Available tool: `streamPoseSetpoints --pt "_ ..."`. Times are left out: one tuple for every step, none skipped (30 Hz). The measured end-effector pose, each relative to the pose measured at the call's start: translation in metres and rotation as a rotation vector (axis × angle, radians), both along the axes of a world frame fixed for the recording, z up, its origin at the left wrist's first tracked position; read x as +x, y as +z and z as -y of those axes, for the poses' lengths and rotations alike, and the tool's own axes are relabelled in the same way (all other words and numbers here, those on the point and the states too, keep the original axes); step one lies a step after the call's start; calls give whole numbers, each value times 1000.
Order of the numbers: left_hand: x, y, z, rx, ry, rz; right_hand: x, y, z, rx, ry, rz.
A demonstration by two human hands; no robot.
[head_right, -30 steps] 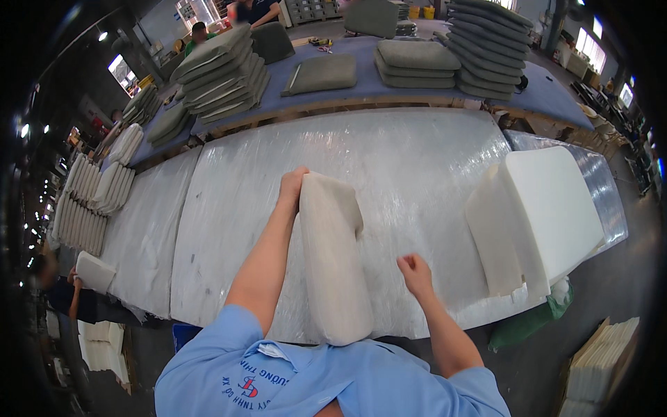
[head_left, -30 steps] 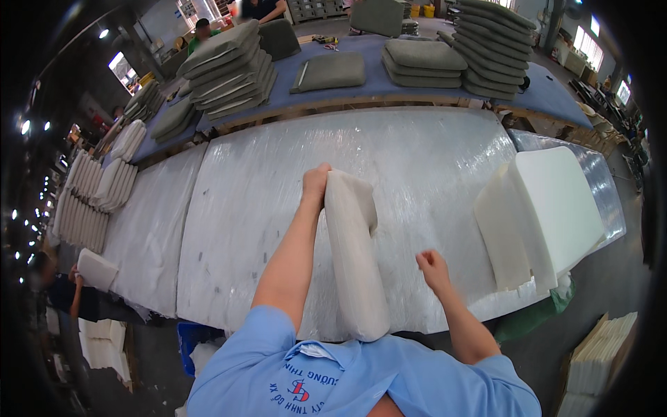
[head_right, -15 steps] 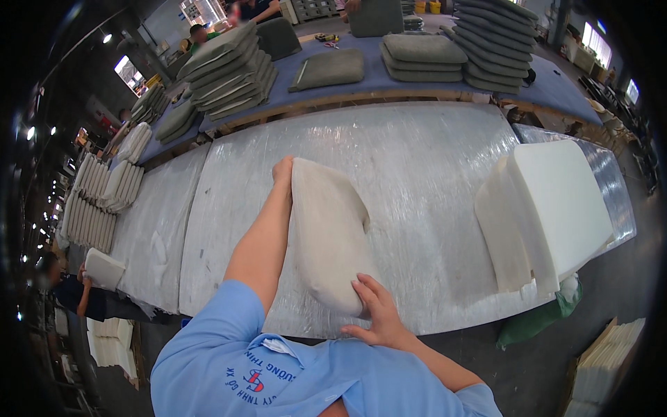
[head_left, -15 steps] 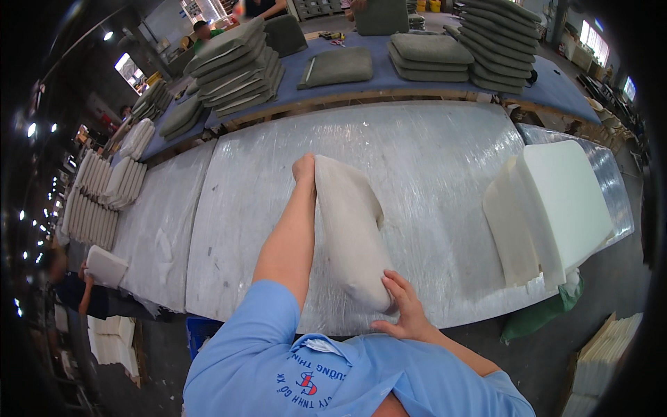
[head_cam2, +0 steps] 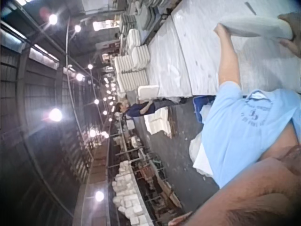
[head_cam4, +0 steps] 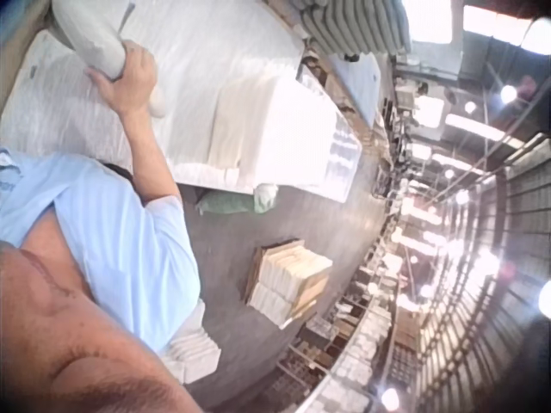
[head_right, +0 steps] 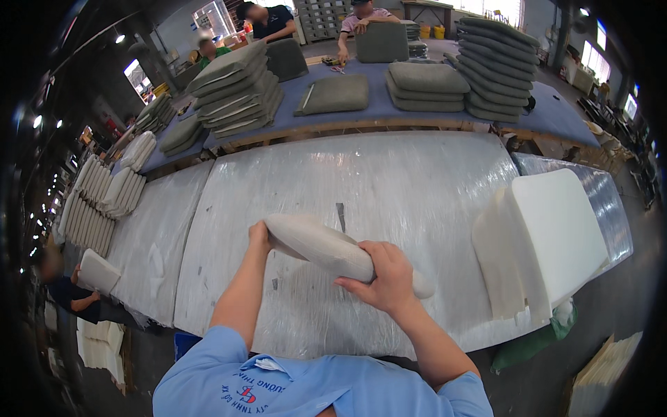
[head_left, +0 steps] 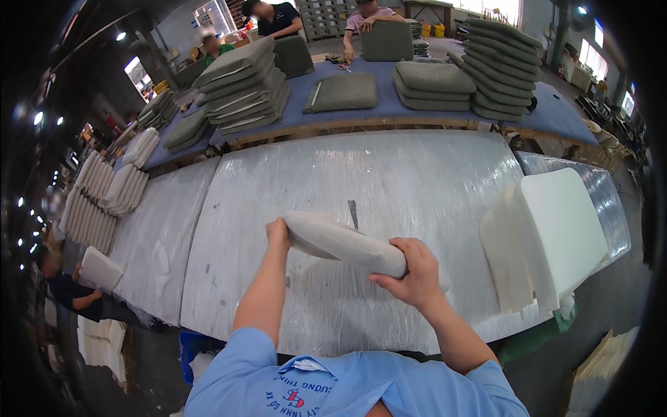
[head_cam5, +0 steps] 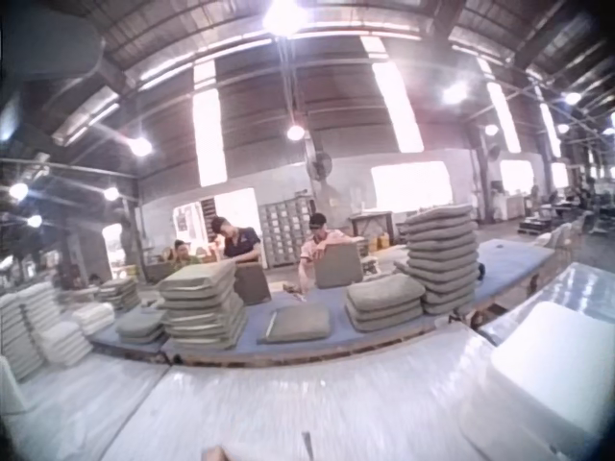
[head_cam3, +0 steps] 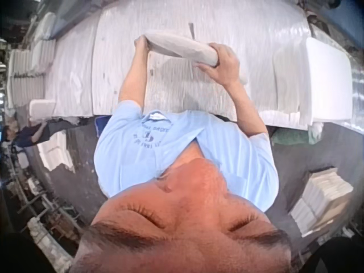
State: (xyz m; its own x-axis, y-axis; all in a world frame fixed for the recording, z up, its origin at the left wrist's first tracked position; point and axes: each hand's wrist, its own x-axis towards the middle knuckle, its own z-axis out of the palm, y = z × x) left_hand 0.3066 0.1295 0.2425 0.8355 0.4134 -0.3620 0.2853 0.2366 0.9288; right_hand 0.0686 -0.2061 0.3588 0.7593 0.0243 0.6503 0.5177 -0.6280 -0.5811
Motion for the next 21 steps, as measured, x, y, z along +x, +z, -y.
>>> streamPoseSetpoints --pt "-13 -4 -3 411 129 -101 6 -1 4 -20 12 -11" --pt "-25 -3 3 811 238 -196 11 -3 13 -54 2 -23" --pt "-38 6 -6 831 174 -19 17 -2 16 -72 27 -22" --pt "-51 21 -21 857 125 160 21 -2 15 -84 64 -13" --pt "-63 38 -19 730 -135 246 25 -3 17 -109 86 -11" --pt "-78 55 -1 583 -404 329 29 -3 22 -137 83 1" --pt "-97 75 18 652 -633 508 32 -3 24 -160 95 12" --pt "-120 95 37 724 -854 681 35 -2 25 -180 116 21" --pt "-143 126 68 748 -969 803 38 -1 30 -181 127 29" --pt "-158 154 85 801 -1063 913 47 2 26 -165 165 49" --pt "-163 160 87 865 -1063 884 56 6 17 -145 215 81" --pt "-162 165 90 919 -1073 866 63 8 11 -127 242 78" --pt "-164 170 91 970 -1086 849 67 9 6 -111 263 72" --pt "-169 174 89 986 -1072 810 71 9 2 -96 281 66" --pt "-173 173 93 991 -1074 782 74 6 5 -78 256 65" --pt "-182 171 93 1000 -1073 740 73 -1 5 -52 241 59" --pt "-189 165 94 964 -1019 784 73 -8 6 -25 226 53" --pt "-196 155 94 926 -966 825 73 -16 9 -13 198 48" --pt "-205 147 95 888 -914 865 73 -24 14 0 170 42" --pt "-215 138 96 888 -851 892 74 -30 20 15 142 37" --pt "-225 130 100 885 -792 918 77 -38 27 16 128 16"
